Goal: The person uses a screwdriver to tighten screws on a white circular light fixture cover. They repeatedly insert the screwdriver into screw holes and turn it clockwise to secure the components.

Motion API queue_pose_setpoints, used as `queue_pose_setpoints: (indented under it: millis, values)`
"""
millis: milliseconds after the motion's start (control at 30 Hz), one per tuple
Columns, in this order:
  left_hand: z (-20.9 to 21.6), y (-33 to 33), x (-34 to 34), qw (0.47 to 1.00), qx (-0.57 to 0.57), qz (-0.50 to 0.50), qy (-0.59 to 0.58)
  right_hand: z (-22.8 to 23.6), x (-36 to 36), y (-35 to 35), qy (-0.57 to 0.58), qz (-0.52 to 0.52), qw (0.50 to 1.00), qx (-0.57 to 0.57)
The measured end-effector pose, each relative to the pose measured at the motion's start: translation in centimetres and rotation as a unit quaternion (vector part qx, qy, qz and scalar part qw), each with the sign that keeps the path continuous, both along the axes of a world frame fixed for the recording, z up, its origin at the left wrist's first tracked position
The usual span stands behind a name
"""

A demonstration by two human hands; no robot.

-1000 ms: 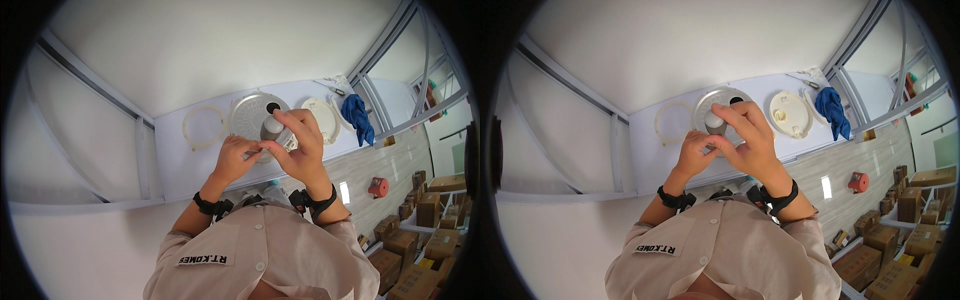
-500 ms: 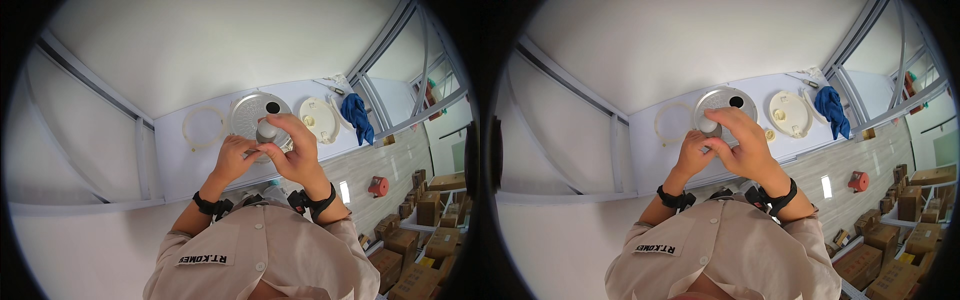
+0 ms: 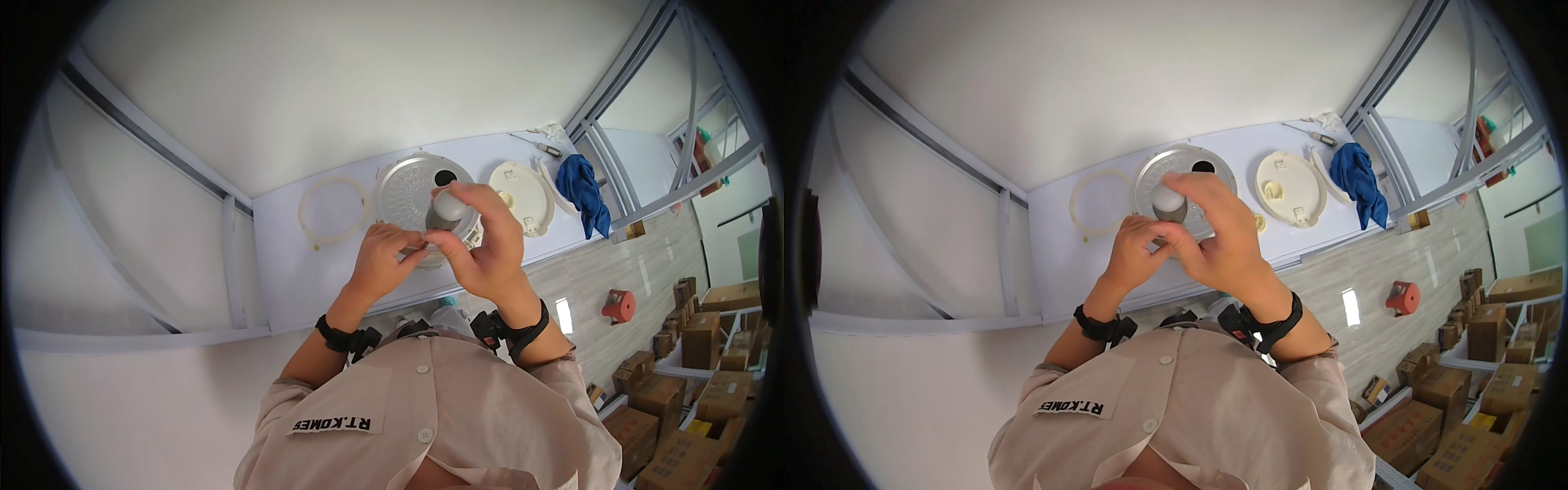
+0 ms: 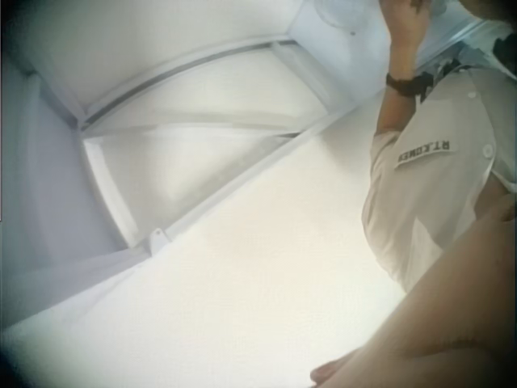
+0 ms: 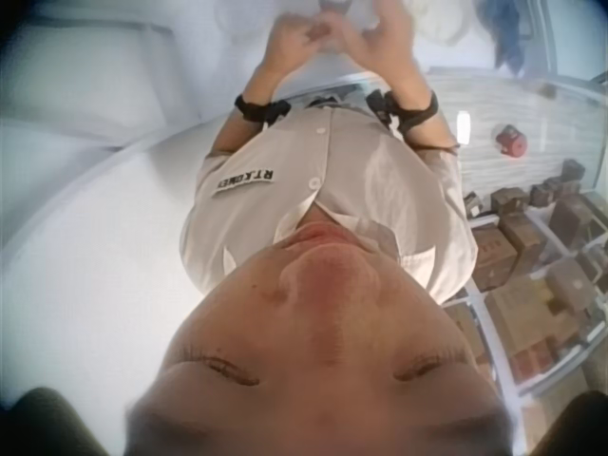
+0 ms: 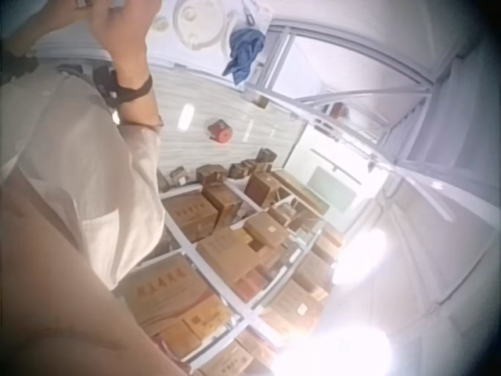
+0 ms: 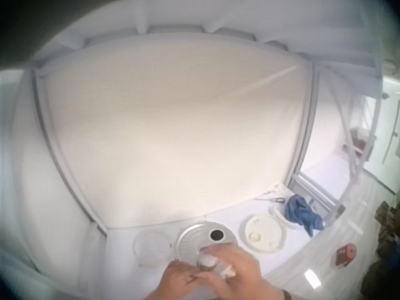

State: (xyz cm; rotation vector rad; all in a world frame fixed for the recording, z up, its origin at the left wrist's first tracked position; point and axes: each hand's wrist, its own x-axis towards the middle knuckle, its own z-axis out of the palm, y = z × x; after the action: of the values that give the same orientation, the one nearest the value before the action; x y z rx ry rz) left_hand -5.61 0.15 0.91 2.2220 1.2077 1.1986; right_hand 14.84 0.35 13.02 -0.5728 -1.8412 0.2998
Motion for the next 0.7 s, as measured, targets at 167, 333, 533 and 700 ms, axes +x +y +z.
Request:
queue_pose_setpoints:
  millis: [167, 333, 533, 700]
  values:
    - [0.8, -0.1, 0.4, 1.000, 0.022, -0.002, 0.008, 0.3, 1.2, -0.2, 0.131, -0.009, 0.989, -0.066]
    - [0.9, -0.2, 0.5, 0.993, 0.096, -0.012, 0.061, 0.3, 2.9, 0.0, 0.127, -0.034, 0.990, -0.047]
    - [0.3, -0.1, 0.1, 0.995, 0.099, -0.007, 0.024, -0.3, 4.0, -1.1, 0.062, -0.062, 0.995, -0.048]
    - [-0.1, 0.0, -0.9, 0.994, 0.103, -0.011, 0.021, -0.9, 4.9, -0.2, -0.076, -0.091, 0.984, -0.135]
